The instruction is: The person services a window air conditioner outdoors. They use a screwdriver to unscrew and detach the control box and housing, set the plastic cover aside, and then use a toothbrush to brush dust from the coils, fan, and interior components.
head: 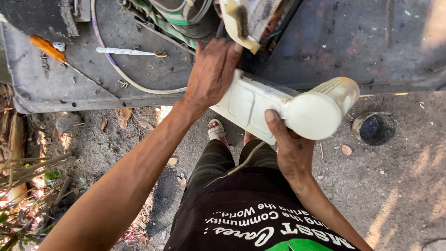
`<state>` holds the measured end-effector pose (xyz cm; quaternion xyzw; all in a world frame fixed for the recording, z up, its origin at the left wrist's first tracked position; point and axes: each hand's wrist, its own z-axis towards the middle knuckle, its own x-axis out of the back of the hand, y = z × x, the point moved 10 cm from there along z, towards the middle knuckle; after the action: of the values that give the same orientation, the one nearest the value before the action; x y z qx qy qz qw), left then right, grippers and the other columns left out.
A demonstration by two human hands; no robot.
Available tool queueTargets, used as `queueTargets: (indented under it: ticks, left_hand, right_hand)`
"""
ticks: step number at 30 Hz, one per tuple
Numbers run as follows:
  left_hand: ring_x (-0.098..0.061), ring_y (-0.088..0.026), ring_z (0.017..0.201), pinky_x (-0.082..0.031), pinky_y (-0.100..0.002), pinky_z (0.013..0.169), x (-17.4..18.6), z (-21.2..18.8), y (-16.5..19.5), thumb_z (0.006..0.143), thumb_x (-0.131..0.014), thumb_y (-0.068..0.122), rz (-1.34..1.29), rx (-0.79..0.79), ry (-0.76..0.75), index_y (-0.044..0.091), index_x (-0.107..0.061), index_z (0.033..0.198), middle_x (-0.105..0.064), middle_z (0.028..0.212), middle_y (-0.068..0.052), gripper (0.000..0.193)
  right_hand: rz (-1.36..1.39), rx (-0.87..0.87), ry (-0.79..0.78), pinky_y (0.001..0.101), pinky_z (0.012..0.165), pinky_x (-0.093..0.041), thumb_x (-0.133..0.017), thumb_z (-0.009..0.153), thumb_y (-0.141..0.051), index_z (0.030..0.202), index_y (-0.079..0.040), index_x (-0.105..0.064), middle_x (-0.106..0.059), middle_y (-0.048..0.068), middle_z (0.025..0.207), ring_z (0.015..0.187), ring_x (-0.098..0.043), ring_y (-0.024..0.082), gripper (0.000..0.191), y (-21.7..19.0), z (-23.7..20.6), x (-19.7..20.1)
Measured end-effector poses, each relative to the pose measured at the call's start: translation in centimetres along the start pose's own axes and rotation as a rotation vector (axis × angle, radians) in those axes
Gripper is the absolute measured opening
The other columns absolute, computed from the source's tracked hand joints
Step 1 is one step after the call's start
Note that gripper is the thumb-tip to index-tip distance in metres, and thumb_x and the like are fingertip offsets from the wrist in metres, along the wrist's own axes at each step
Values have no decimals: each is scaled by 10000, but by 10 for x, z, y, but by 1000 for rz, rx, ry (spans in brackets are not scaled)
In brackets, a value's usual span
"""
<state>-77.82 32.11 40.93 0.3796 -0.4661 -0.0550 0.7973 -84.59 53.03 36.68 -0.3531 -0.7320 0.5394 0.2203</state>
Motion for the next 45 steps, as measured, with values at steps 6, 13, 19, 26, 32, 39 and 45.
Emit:
queueTargets:
  ticks: [6,13,19,26,32,39,45]
  left_hand:
    - [-554,-369,873,-328,-471,854,-13,-2,-9,1158,-459,203,29,-87,-41,14,-623,977,-581,841,-148,309]
    - [-602,-373,876,-338,-466,854,-4,9,10,1115,-537,196,10,-153,0,38,-691,990,-659,874,-133,254]
    - [-606,-369,791,-397,-469,766,-10,9,8,1050,-656,178,-19,-74,3,21,-690,936,-645,814,-155,197]
    - [-590,-418,802,-455,-519,713,-21,8,-2,1026,-653,172,17,-197,127,23,-652,971,-633,836,-174,159]
    - [-626,-352,812,-508,-452,739,37,-36,-52,1142,-415,413,-123,385,405,-18,-621,1024,-654,895,-194,492]
    - [-688,-492,1014,-475,-540,980,-14,-59,-107,955,-120,790,-75,889,-4,-86,-782,948,-677,923,-389,1098]
    - [-616,-576,1026,-414,-591,972,-10,-40,-113,875,-72,903,-27,760,-10,-52,-682,1062,-654,978,-410,1148]
  right_hand:
    - [53,-43,-49,299,839,-624,-774,895,-311,1213,10,-639,-739,114,1052,952,-752,181,472,5,-3,-4]
    - [21,7,-15,269,840,-594,-787,914,-333,1218,19,-639,-723,107,1065,960,-726,166,487,-2,2,2]
    - [5,-24,-10,260,808,-574,-792,906,-347,1206,16,-647,-714,100,1051,943,-712,155,493,4,5,5]
    - [-9,-49,8,291,877,-556,-787,895,-406,1243,-3,-640,-709,109,1095,1011,-691,170,552,13,4,9]
    - [236,-28,-36,345,1096,-486,-805,926,-385,1408,11,-517,-597,131,1329,1260,-585,199,687,23,12,15]
    - [357,-141,-94,461,1135,-506,-839,823,-425,1439,-59,-465,-570,99,1361,1336,-556,260,808,35,30,17]
    - [306,-106,-99,456,1115,-555,-826,801,-449,1452,-101,-427,-557,79,1378,1348,-569,235,839,16,28,10]
